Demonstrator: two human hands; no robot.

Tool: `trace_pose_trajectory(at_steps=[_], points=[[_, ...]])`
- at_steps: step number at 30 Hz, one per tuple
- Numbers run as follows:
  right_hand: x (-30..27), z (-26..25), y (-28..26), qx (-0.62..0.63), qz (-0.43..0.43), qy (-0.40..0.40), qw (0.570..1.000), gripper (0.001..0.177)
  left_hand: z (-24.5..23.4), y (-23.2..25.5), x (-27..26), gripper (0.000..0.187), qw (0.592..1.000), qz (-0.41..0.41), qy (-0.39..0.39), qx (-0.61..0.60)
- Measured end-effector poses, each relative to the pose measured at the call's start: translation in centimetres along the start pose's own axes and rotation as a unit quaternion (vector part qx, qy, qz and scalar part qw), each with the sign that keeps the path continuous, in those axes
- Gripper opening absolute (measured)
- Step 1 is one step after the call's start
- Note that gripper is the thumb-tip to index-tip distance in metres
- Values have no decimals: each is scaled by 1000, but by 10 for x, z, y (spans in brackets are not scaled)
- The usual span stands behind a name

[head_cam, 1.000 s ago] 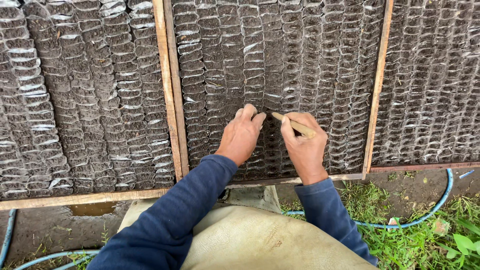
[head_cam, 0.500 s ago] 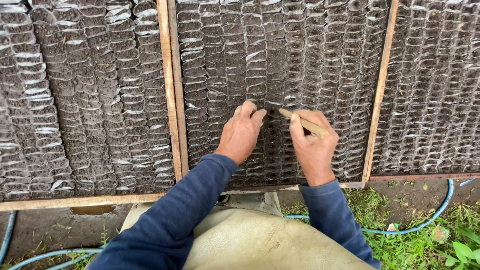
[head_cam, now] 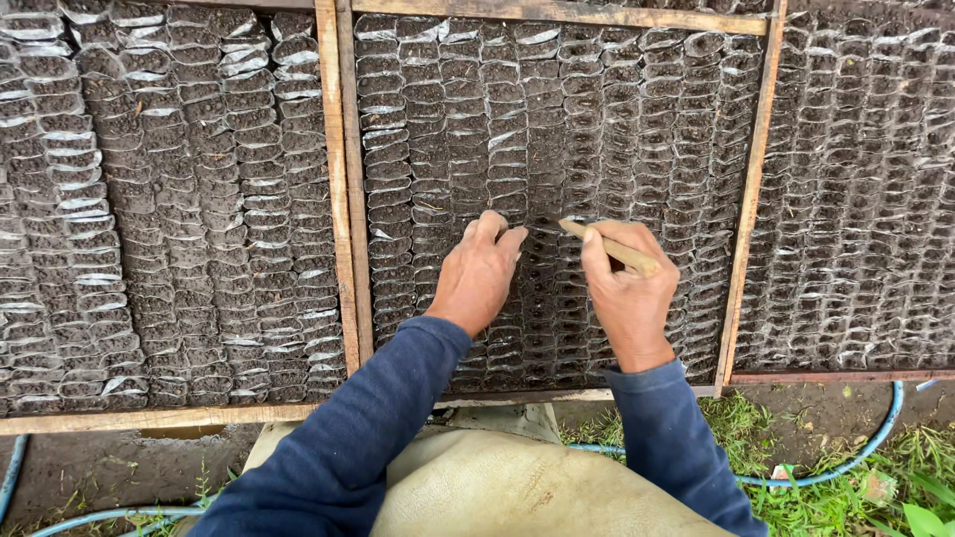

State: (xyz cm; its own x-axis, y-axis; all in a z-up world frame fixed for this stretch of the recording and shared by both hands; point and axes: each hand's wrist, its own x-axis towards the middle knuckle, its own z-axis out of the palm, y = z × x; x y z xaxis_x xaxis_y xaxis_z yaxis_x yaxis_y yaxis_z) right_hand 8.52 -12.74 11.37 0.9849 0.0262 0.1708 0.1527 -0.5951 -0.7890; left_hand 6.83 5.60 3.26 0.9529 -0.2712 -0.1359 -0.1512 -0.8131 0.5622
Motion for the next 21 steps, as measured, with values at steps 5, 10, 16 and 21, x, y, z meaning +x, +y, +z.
trace_pose_trajectory(at_steps=[5, 10, 16, 21], points=[[9, 14, 12, -6, 12, -10, 1000, 1, -3, 2, 8, 29, 1000, -5, 4, -3], [15, 12, 3, -19, 19, -8, 1000, 4, -2, -3, 11, 28, 1000, -16, -3, -23], [29, 18, 12, -3, 11, -8, 1000, 4, -4, -1, 32, 30, 1000, -14, 17, -12], [42, 19, 6, 2, 0, -3, 1000, 2, -10, -1, 43, 29, 999, -20, 23, -12]])
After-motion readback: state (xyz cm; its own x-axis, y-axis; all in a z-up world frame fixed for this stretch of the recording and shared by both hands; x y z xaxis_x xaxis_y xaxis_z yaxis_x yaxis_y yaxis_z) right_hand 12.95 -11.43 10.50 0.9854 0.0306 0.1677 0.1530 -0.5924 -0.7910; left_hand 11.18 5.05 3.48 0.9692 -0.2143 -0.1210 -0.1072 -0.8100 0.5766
